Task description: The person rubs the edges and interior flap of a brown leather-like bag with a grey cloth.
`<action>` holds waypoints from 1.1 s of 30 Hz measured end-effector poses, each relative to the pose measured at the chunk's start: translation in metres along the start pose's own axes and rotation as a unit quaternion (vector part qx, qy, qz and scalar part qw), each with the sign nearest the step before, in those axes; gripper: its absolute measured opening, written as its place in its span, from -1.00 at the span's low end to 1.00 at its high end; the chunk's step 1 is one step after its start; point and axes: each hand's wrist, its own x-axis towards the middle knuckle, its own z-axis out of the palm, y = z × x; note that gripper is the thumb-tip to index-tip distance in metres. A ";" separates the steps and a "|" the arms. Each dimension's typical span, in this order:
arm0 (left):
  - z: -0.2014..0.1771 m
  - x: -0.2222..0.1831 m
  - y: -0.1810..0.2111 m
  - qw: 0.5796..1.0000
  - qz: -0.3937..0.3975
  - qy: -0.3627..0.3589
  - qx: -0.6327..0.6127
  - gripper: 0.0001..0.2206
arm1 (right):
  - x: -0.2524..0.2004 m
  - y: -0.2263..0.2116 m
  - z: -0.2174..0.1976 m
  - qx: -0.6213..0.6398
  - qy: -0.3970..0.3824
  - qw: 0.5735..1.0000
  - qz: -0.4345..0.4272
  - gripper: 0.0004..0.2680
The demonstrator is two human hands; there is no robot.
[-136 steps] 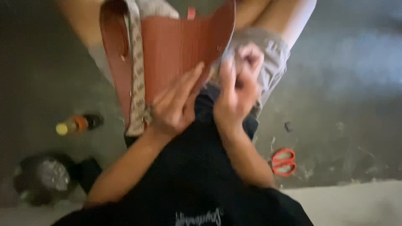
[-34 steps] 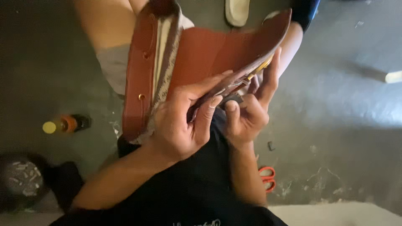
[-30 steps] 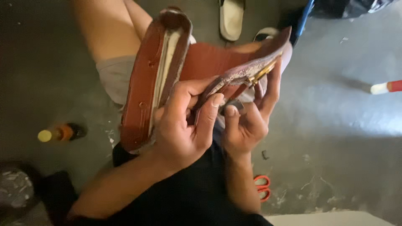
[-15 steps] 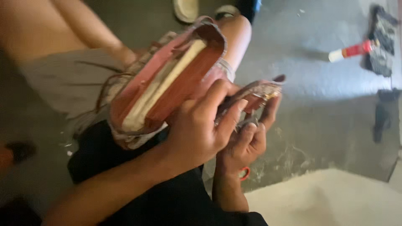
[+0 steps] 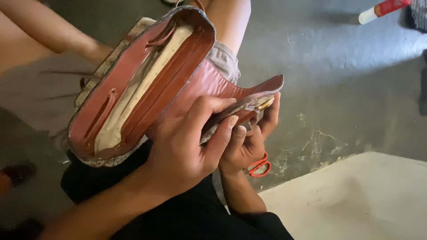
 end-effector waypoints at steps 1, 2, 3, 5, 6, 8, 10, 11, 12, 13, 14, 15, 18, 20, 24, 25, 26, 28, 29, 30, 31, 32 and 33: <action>0.000 -0.001 0.000 1.000 -0.003 0.003 -0.002 -0.81 | -0.002 0.007 -0.001 -0.005 0.010 1.000 -0.015 -0.65; -0.001 -0.003 0.001 1.000 -0.007 0.007 -0.003 -0.81 | -0.004 0.013 -0.002 -0.011 0.021 0.999 -0.029 -0.68; -0.001 -0.003 0.001 1.000 -0.007 0.006 -0.002 -0.81 | -0.005 0.013 -0.002 -0.010 0.021 0.999 -0.028 -0.68; -0.002 -0.003 0.001 1.000 -0.016 0.001 0.001 -0.81 | -0.005 0.014 -0.003 0.001 0.019 1.000 -0.019 -0.64; -0.002 -0.003 0.001 1.000 -0.017 0.001 0.002 -0.81 | -0.004 0.013 -0.001 0.002 0.018 1.000 -0.018 -0.64; -0.002 -0.004 0.001 1.000 -0.015 0.002 0.009 -0.80 | -0.003 0.012 0.000 0.023 0.024 0.999 -0.015 -0.78; -0.002 -0.004 0.001 1.000 -0.015 -0.001 0.006 -0.80 | -0.003 0.015 -0.001 0.013 0.019 0.999 -0.027 -0.75; -0.002 -0.003 0.001 1.000 -0.014 -0.004 0.003 -0.81 | -0.003 0.016 -0.002 0.002 0.013 0.999 -0.040 -0.72; -0.004 -0.002 0.003 1.000 -0.014 -0.005 0.004 -0.81 | -0.003 0.015 -0.003 0.003 0.014 0.999 -0.039 -0.72; -0.006 -0.001 0.006 1.000 -0.007 -0.015 -0.003 -0.81 | -0.002 0.014 -0.004 0.010 0.006 1.000 -0.028 -0.66; -0.008 0.000 0.008 1.000 0.000 -0.024 -0.009 -0.80 | -0.002 0.013 -0.005 0.016 -0.002 1.000 -0.016 -0.60; -0.013 0.001 0.006 1.000 0.001 -0.025 -0.007 -0.80 | -0.003 0.015 -0.006 0.018 -0.001 1.000 -0.015 -0.60; -0.027 0.001 -0.007 0.985 0.038 -0.168 -0.032 -0.63 | -0.001 0.019 -0.004 0.015 0.005 1.000 0.000 -0.58; -0.029 -0.007 -0.021 0.970 -0.004 -0.240 -0.023 -0.45 | 0.003 0.018 -0.001 -0.024 -0.008 1.000 -0.018 -0.54; -0.027 -0.008 -0.047 0.955 0.091 -0.217 0.182 -0.35 | 0.009 0.012 0.013 -0.006 -0.069 0.997 0.022 -0.76; -0.029 -0.008 -0.051 0.957 0.083 -0.196 0.196 -0.34 | 0.008 0.016 0.014 0.053 -0.075 0.995 0.048 -0.74; -0.031 -0.009 -0.055 0.959 0.075 -0.174 0.211 -0.33 | 0.007 0.019 0.015 0.111 -0.081 0.988 0.073 -0.72; -0.027 -0.017 -0.059 0.960 0.059 -0.168 0.216 -0.28 | 0.007 0.009 0.017 0.104 -0.038 0.992 0.062 -0.79; -0.029 -0.017 -0.062 0.961 0.045 -0.165 0.218 -0.22 | 0.009 0.003 0.022 0.094 0.009 0.994 0.052 -0.85; -0.031 -0.017 -0.061 0.961 0.042 -0.166 0.219 -0.22 | 0.008 0.001 0.024 0.095 0.008 0.994 0.055 -0.85; -0.030 -0.017 -0.060 0.959 0.047 -0.171 0.220 -0.22 | 0.007 0.000 0.024 0.112 -0.007 0.993 0.022 -0.77; -0.028 -0.017 -0.059 0.958 0.053 -0.176 0.220 -0.21 | 0.006 0.000 0.023 0.128 -0.023 0.991 -0.012 -0.64; -0.027 -0.017 -0.060 0.959 0.054 -0.176 0.218 -0.21 | -0.001 0.005 0.023 0.125 -0.022 0.992 -0.012 -0.64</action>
